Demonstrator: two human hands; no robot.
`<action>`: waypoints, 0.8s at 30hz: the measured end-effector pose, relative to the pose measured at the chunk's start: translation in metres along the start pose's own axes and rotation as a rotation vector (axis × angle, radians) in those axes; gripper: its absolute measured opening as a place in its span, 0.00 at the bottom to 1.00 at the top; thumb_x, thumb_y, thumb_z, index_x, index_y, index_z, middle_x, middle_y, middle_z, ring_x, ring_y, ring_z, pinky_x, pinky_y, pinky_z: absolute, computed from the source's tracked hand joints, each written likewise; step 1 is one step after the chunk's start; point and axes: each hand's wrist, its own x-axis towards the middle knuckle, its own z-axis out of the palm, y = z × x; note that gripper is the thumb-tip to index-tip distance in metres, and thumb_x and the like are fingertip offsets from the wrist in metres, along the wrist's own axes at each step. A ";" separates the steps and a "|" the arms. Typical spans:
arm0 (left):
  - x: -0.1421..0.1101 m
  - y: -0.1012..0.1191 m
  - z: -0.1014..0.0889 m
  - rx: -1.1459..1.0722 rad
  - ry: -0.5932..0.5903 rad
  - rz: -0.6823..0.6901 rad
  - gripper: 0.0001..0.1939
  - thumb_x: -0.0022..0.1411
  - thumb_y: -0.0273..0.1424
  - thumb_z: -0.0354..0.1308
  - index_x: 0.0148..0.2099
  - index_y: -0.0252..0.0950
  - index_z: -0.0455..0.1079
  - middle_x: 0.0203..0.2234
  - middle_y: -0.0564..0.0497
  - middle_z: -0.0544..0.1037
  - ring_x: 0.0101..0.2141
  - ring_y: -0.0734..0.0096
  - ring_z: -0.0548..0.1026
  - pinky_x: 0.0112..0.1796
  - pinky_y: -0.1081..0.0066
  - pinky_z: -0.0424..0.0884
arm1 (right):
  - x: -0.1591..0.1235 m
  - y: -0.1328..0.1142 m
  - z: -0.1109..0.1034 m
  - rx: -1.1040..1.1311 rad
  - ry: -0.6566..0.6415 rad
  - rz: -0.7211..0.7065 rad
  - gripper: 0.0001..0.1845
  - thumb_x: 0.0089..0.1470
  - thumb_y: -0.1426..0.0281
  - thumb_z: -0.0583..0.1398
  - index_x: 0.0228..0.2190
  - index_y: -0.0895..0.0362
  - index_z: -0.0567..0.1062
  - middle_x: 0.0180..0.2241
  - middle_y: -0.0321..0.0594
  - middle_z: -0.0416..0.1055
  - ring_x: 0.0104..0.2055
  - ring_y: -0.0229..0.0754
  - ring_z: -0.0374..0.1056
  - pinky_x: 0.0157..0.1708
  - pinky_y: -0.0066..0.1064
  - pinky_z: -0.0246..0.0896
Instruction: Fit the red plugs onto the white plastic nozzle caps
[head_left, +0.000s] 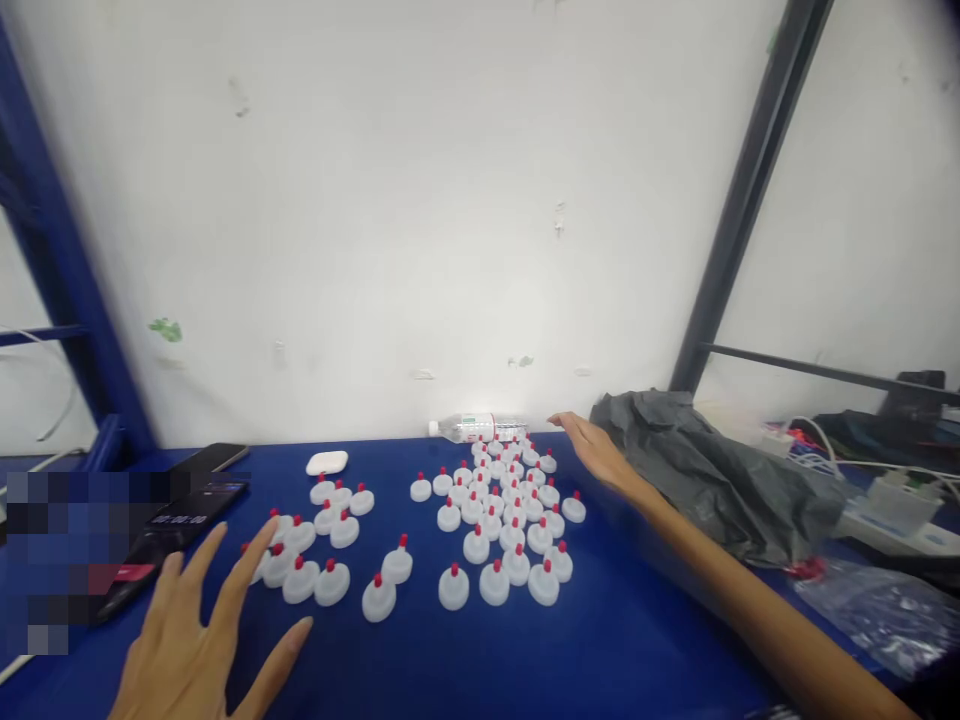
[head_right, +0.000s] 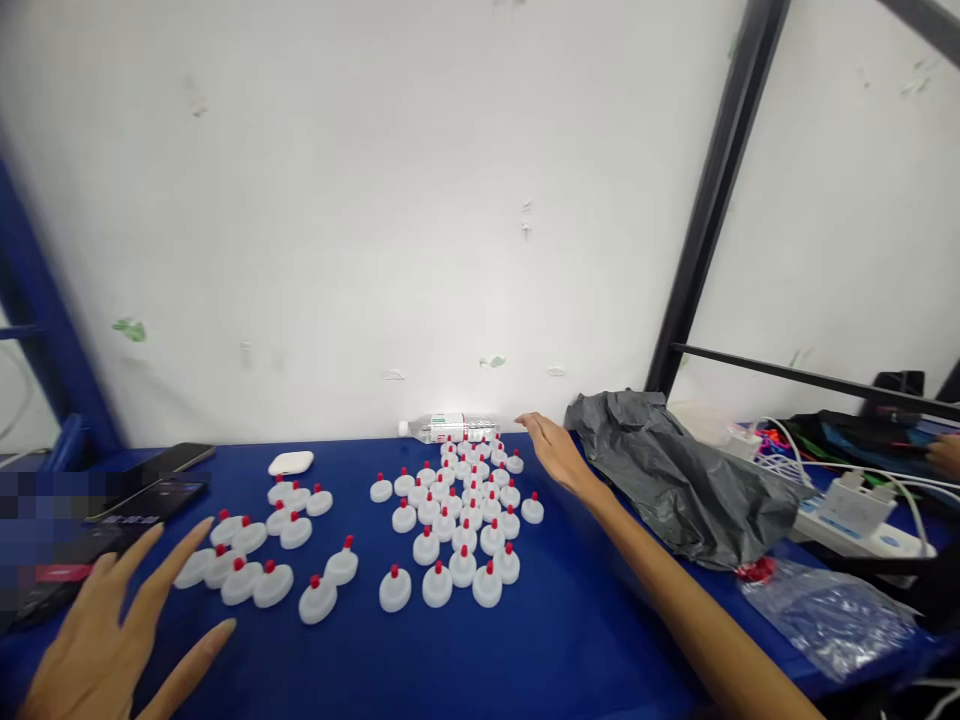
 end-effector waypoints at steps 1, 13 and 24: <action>0.002 0.004 0.003 -0.010 -0.020 -0.049 0.38 0.67 0.52 0.44 0.74 0.48 0.42 0.72 0.46 0.42 0.70 0.31 0.39 0.60 0.29 0.53 | -0.006 0.007 0.005 0.053 0.004 0.044 0.31 0.69 0.53 0.38 0.51 0.50 0.74 0.53 0.41 0.75 0.57 0.47 0.70 0.59 0.42 0.61; 0.018 -0.003 0.003 -0.183 -0.229 -0.246 0.35 0.70 0.49 0.42 0.74 0.53 0.38 0.73 0.53 0.46 0.71 0.45 0.44 0.65 0.36 0.48 | -0.033 0.008 0.043 0.397 -0.025 0.311 0.35 0.66 0.44 0.42 0.63 0.49 0.65 0.66 0.38 0.62 0.69 0.49 0.55 0.70 0.47 0.42; 0.027 -0.015 0.012 -0.137 -0.209 -0.230 0.33 0.70 0.42 0.43 0.74 0.51 0.42 0.71 0.47 0.52 0.68 0.38 0.52 0.60 0.36 0.61 | -0.048 0.014 0.040 0.335 -0.075 0.298 0.30 0.66 0.48 0.43 0.61 0.41 0.68 0.62 0.37 0.68 0.62 0.55 0.66 0.61 0.55 0.61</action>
